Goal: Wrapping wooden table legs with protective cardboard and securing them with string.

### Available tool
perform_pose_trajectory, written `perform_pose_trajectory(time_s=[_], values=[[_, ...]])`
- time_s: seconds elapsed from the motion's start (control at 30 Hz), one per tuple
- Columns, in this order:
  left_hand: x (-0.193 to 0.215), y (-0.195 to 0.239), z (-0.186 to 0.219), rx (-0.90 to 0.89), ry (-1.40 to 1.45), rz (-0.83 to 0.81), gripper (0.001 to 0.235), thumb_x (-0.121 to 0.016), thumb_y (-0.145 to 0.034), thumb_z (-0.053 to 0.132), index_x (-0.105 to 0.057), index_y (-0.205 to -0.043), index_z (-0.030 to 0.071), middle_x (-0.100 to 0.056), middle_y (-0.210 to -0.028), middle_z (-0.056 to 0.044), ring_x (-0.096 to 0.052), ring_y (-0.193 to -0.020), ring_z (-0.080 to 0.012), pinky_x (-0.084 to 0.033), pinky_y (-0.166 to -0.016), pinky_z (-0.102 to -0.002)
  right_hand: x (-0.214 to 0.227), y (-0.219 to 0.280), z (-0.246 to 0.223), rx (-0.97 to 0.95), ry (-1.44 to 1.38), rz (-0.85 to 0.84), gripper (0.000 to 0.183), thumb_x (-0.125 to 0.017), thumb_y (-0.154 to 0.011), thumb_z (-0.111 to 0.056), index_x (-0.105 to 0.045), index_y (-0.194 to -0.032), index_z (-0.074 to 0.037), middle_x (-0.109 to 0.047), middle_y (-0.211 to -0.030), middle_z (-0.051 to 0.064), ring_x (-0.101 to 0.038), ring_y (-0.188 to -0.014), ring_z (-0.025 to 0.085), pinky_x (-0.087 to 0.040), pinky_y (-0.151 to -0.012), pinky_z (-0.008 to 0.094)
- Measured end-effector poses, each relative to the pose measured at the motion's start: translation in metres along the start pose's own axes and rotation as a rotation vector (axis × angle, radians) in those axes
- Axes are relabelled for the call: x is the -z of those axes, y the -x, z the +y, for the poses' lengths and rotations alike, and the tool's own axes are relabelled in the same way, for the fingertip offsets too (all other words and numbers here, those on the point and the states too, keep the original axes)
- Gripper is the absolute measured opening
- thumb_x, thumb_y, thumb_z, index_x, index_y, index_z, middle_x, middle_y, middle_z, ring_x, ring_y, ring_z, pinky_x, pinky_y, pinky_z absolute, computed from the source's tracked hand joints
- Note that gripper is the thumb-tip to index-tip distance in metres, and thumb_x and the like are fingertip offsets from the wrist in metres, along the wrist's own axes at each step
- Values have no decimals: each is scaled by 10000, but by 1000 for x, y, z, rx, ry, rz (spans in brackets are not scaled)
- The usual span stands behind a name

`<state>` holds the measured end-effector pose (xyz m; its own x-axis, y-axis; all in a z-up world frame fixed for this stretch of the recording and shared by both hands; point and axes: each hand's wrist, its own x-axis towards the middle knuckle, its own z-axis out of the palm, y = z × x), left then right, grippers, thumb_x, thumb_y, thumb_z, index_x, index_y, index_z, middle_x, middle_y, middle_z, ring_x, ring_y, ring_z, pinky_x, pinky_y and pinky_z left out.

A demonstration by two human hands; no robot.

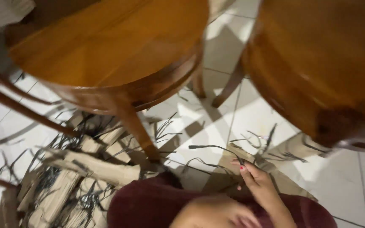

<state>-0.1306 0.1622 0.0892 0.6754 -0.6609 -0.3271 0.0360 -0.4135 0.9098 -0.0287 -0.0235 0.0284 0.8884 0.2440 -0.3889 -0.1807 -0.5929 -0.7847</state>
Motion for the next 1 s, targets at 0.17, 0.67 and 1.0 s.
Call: perform_pose_trajectory(time_s=[0.17,0.67,1.0], values=[[-3,-89,-96,72,-41,136,235,-569,-968,275,-755,-1090,201,-769,-1073,44,-696,-944,-92,-502,-834,-241,63,8,46,-77,81,44,378,-568,-994,-326,-832,-1244,-221,-679,-714,36,-571,-649,141,-495,-725,254],[-30,-178,-64,254,265,626,548,-575,-978,436,-510,-1458,181,-639,-1420,-57,-627,-1298,-213,-486,-1132,-343,143,-1,147,-49,132,903,214,-602,-1034,-239,-795,-1045,-146,-740,-799,73,-629,-709,262,-482,-735,377],[-36,-234,-29,-109,507,837,605,-666,-942,212,-489,-1510,105,-662,-1146,-58,-654,-1122,-168,-494,-1034,-281,140,-34,177,147,153,1040,155,-672,-989,-180,-815,-1034,-143,-751,-804,27,-608,-630,169,-473,-636,335]])
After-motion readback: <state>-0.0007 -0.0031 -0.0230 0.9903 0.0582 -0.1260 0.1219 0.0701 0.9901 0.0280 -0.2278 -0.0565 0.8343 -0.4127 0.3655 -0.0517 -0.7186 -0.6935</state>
